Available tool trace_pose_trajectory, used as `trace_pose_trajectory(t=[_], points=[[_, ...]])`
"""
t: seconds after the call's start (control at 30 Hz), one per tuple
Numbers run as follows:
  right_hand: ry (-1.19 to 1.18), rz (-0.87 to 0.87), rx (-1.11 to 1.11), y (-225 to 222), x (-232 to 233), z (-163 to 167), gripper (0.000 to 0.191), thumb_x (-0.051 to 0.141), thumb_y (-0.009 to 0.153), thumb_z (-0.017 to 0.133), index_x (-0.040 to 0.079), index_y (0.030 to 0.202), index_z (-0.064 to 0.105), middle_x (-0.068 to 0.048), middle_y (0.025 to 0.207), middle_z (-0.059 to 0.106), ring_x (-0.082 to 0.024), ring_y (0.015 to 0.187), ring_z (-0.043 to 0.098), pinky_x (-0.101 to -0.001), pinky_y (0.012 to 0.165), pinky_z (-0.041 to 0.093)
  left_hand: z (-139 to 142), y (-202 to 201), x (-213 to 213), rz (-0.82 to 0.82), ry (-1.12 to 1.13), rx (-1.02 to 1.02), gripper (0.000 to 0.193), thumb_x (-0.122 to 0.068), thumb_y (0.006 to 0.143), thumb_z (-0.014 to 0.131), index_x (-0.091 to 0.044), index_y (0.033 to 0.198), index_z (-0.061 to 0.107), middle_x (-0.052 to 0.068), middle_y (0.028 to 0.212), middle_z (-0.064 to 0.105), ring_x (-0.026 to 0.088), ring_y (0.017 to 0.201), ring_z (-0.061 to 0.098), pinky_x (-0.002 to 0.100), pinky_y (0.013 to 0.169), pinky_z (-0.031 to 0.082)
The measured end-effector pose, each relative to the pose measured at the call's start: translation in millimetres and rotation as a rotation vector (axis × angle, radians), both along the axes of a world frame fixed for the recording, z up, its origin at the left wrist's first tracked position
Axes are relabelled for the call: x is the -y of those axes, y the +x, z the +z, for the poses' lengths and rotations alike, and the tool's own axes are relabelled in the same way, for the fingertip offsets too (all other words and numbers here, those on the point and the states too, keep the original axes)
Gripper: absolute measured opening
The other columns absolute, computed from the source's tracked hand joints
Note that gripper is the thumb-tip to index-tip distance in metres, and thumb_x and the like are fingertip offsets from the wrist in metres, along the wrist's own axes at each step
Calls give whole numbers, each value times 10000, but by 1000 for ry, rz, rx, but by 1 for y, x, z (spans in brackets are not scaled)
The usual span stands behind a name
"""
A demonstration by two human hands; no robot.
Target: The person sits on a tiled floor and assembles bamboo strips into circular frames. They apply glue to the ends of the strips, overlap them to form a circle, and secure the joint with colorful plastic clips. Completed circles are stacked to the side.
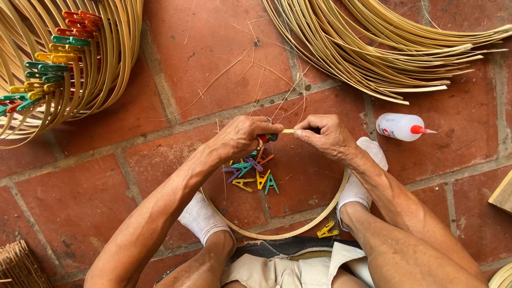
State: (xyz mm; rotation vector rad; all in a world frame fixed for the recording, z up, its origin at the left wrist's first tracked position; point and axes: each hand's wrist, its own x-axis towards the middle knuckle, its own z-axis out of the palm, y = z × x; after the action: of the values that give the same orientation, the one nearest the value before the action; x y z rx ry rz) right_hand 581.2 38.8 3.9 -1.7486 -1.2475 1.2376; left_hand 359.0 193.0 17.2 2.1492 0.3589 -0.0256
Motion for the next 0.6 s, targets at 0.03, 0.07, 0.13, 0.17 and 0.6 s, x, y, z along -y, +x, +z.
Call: trace_pose_trajectory(t=[0.03, 0.07, 0.13, 0.17, 0.6], points=[[-9, -3, -6, 0, -1, 0, 192, 221, 909, 766, 49, 989, 794, 9, 684, 640, -61, 588, 503, -269, 490, 390, 1, -1, 0, -3, 11, -16, 457, 7, 862, 666, -160, 1286, 711, 80, 917, 731, 253, 766, 705, 402, 642, 542], [-15, -3, -10, -1, -2, -1, 192, 224, 906, 765, 49, 983, 791, 16, 691, 647, -56, 594, 512, -266, 496, 398, 3, -2, 1, -6, 20, -32, 451, -11, 862, 681, -161, 1286, 706, 79, 907, 725, 252, 749, 702, 404, 630, 541], [-28, -4, -14, -1, -4, -2, 194, 230, 900, 765, 50, 970, 786, 30, 707, 660, -47, 606, 528, -260, 509, 413, 5, -3, 1, -10, 46, 52, 447, -36, 839, 712, -141, 1274, 704, 82, 930, 721, 258, 757, 698, 406, 625, 542], [-6, 3, -19, -2, -5, -2, 196, 231, 900, 764, 50, 972, 784, 35, 720, 667, -43, 621, 538, -255, 522, 423, 6, -3, 0, -10, 57, 92, 448, -48, 828, 727, -132, 1267, 703, 83, 942, 719, 260, 762, 696, 407, 622, 542], [-39, -73, -107, -1, -13, -13, 195, 216, 910, 757, 34, 969, 793, 18, 714, 660, -51, 652, 552, -245, 578, 443, -16, -7, -5, 131, 47, 69, 428, 10, 878, 655, -172, 1259, 726, 54, 970, 742, 226, 779, 711, 378, 610, 546]])
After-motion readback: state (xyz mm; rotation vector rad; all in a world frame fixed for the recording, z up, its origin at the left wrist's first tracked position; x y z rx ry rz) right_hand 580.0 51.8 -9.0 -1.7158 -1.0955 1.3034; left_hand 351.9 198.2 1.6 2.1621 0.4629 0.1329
